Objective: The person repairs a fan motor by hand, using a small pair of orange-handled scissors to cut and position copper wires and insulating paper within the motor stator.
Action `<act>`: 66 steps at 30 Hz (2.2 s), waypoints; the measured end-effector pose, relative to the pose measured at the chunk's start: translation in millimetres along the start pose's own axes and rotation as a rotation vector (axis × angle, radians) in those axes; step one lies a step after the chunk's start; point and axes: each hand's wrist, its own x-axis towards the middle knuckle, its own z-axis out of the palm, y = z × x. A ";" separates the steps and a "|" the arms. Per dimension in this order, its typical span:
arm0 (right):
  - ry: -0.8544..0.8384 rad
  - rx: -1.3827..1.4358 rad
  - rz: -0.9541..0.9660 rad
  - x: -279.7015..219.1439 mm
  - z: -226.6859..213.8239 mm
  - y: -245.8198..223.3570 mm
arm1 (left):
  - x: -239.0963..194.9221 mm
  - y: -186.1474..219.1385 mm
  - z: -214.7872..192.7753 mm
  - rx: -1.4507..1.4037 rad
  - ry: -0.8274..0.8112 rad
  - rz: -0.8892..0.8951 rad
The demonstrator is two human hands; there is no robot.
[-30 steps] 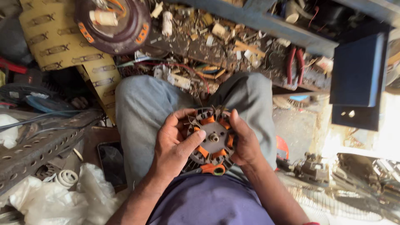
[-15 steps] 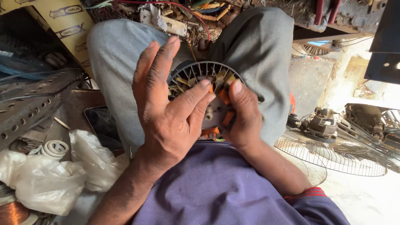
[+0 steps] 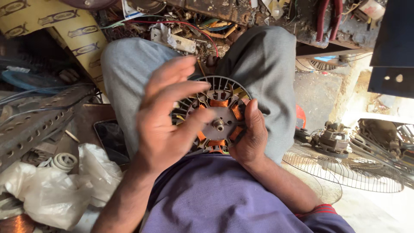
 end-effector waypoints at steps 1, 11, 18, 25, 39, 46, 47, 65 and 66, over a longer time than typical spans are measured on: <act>0.018 0.016 -0.011 0.7 -0.7 1.1 | -5.9 -0.2 -4.8 -0.004 -0.002 0.001; 0.000 -0.028 -0.065 -2.6 3.6 -0.3 | -38.4 -1.5 11.3 0.456 0.090 0.133; 0.061 -0.045 -0.128 -4.0 4.4 3.4 | -37.8 -8.1 11.8 0.198 0.079 0.024; -0.319 -0.571 -0.161 14.0 -14.9 -35.4 | -60.9 -24.9 11.7 -0.562 -0.072 -0.432; -0.563 -1.027 -0.327 52.4 -35.5 -54.1 | -53.1 -68.3 12.5 -0.074 -0.198 -0.081; -0.898 -1.142 -0.267 85.0 -7.8 -101.4 | -16.7 -25.4 -4.2 0.149 -0.228 0.200; -1.029 -1.228 -0.316 89.5 -3.0 -105.4 | -10.4 -25.0 -0.8 0.194 -0.267 0.252; -0.992 -1.981 -0.729 -13.0 26.8 -92.2 | 34.1 -66.8 2.3 0.008 -0.482 -0.109; -1.012 -1.981 -0.716 -9.0 16.7 -100.7 | 16.5 -51.1 5.6 -0.079 -0.201 0.007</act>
